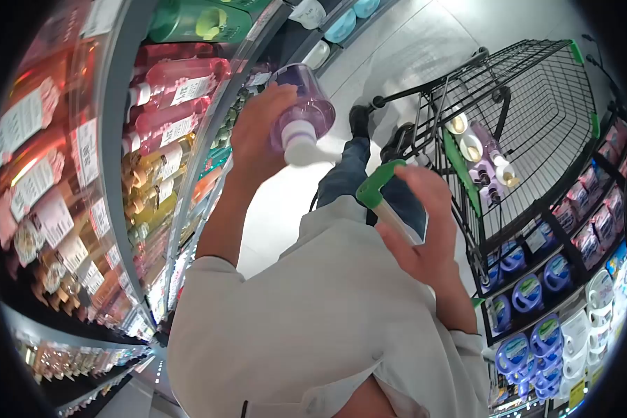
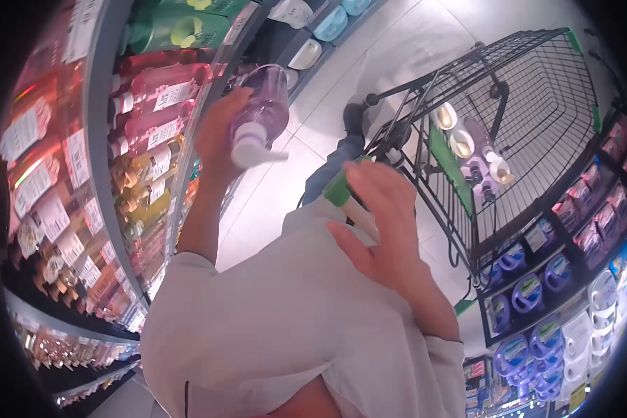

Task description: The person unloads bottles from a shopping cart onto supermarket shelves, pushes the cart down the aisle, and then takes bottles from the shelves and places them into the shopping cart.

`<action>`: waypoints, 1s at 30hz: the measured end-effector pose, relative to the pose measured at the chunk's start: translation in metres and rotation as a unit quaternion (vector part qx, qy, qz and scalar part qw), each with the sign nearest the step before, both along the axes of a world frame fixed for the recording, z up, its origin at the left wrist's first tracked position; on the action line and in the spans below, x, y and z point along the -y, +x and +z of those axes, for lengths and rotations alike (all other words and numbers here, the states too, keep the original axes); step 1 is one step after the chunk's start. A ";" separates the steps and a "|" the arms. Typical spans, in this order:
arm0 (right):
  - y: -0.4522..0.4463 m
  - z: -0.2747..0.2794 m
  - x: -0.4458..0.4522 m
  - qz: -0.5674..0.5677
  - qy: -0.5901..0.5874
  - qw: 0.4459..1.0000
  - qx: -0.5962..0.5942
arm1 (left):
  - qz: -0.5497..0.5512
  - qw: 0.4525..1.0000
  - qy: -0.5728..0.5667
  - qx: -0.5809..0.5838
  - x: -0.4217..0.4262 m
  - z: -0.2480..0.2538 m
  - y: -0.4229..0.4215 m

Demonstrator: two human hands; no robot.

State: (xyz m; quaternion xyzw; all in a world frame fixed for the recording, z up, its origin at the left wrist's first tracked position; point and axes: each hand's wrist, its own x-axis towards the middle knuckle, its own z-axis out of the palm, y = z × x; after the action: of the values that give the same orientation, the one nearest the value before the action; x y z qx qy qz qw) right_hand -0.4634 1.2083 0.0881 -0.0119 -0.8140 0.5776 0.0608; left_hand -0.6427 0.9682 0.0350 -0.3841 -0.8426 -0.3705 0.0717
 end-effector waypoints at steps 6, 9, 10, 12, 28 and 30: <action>0.035 -0.044 0.038 0.009 0.136 0.989 0.062 | 0.043 0.988 -0.118 0.092 0.030 -0.163 -0.043; 0.037 -0.050 0.044 0.006 0.155 0.987 0.051 | 0.097 0.983 -0.145 0.051 0.040 -0.220 -0.072; 0.037 -0.052 0.045 0.001 0.154 0.987 0.044 | 0.118 0.985 -0.126 0.023 0.043 -0.238 -0.081; 0.037 -0.055 0.049 -0.030 0.149 0.987 0.051 | 0.156 0.980 -0.124 0.002 0.050 -0.264 -0.097; 0.032 -0.056 0.047 -0.050 0.130 0.988 0.061 | 0.564 0.722 -0.046 0.398 0.055 -0.319 -0.195; 0.031 -0.055 0.046 -0.051 0.129 0.988 0.069 | 0.553 0.717 0.037 0.422 0.051 -0.318 -0.196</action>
State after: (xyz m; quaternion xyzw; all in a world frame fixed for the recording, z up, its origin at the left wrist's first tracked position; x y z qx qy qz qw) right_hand -0.4329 1.1620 0.0332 -0.0853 -0.8823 0.4616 0.0352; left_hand -0.8390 0.9169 -0.2831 0.3494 -0.8336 -0.4193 -0.0853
